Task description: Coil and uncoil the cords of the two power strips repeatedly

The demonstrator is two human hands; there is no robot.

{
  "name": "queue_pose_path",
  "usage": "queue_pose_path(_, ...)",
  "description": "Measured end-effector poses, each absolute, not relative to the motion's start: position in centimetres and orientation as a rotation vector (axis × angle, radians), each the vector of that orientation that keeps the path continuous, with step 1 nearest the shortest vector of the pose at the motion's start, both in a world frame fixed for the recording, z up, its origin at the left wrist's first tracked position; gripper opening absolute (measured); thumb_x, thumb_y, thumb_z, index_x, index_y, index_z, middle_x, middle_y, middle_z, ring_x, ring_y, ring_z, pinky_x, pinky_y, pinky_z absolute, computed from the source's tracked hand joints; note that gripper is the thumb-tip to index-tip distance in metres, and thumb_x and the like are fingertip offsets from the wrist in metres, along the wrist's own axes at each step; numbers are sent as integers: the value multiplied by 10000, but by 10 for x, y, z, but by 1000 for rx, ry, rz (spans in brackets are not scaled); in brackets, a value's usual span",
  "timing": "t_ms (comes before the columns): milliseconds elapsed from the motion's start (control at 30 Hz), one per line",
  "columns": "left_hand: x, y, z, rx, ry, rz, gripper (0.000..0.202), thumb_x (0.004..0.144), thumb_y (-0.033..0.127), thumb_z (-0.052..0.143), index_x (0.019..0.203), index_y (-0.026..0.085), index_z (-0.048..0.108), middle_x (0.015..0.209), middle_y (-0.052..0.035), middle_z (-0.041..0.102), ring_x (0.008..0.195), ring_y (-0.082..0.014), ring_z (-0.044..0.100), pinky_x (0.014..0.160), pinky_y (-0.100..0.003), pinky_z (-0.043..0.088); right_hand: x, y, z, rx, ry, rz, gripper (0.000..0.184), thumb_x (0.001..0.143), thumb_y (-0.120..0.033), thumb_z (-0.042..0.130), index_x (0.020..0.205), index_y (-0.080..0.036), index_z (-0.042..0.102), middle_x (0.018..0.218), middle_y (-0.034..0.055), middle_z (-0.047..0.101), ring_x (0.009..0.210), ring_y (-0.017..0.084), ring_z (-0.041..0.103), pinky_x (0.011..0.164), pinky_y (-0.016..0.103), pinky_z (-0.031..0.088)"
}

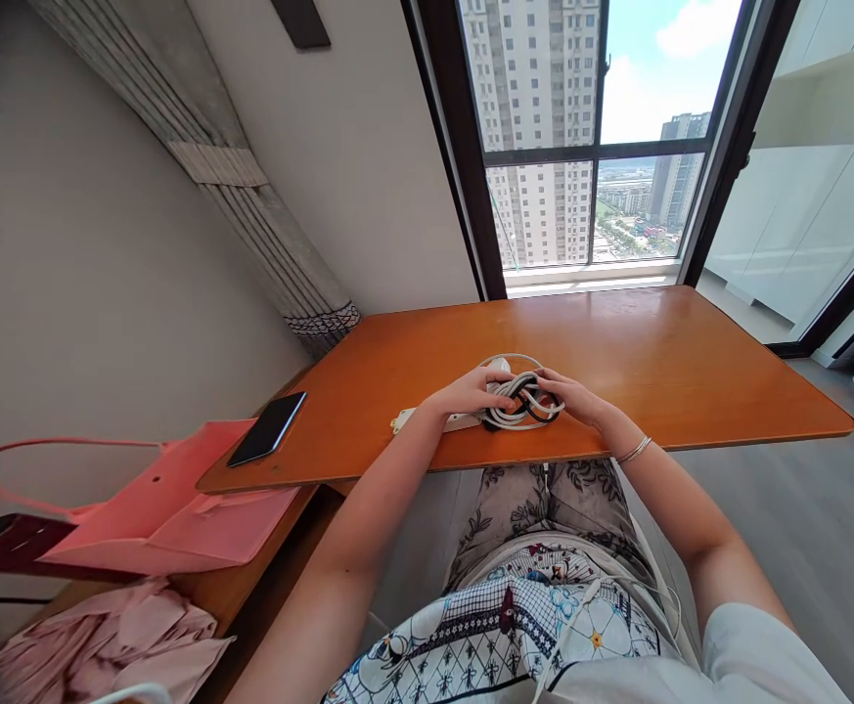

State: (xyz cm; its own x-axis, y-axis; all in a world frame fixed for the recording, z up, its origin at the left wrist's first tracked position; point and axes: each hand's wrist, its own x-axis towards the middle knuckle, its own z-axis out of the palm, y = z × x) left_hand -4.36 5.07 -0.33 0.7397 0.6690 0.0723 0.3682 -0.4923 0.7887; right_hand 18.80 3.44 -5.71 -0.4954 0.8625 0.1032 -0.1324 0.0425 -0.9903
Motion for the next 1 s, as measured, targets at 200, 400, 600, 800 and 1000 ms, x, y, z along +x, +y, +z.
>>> queue_pose_path(200,-44,49,-5,2184,853,555,481,754,492,748,1121,180,741,1022,-39,753,967,-235,658,885,-330,492,174,28,-64,-864,-1561,1227,424,793,-603,679,950,-214,622,803,-12,627,691,131,546,609,253,470)
queue_pose_path(400,-46,52,-12,2090,879,647,543,821,627,631,1085,164,739,944,-55,733,850,-208,647,746,-306,512,156,27,-69,-995,-1439,920,456,713,-635,718,801,-215,564,706,-26,576,663,146,506,614,280,430)
queue_pose_path(600,-45,53,-13,2109,911,703,508,876,578,567,1089,151,739,956,-66,733,848,-196,636,743,-296,505,150,20,-69,-1020,-1355,845,451,682,-604,762,752,-230,521,667,-33,542,640,147,483,610,288,425)
queue_pose_path(800,-43,49,-10,2146,969,718,453,884,524,559,1076,159,747,963,-59,743,857,-198,637,764,-299,499,156,23,-69,-966,-1342,944,491,648,-642,777,778,-228,546,675,-37,547,636,144,497,612,286,453)
queue_pose_path(1000,-46,52,-14,2055,1031,729,530,853,615,554,1027,149,737,853,-45,708,753,-175,603,680,-289,475,188,17,-67,-719,-1321,1409,517,751,-602,741,1089,-213,697,941,41,714,836,190,651,778,339,533)
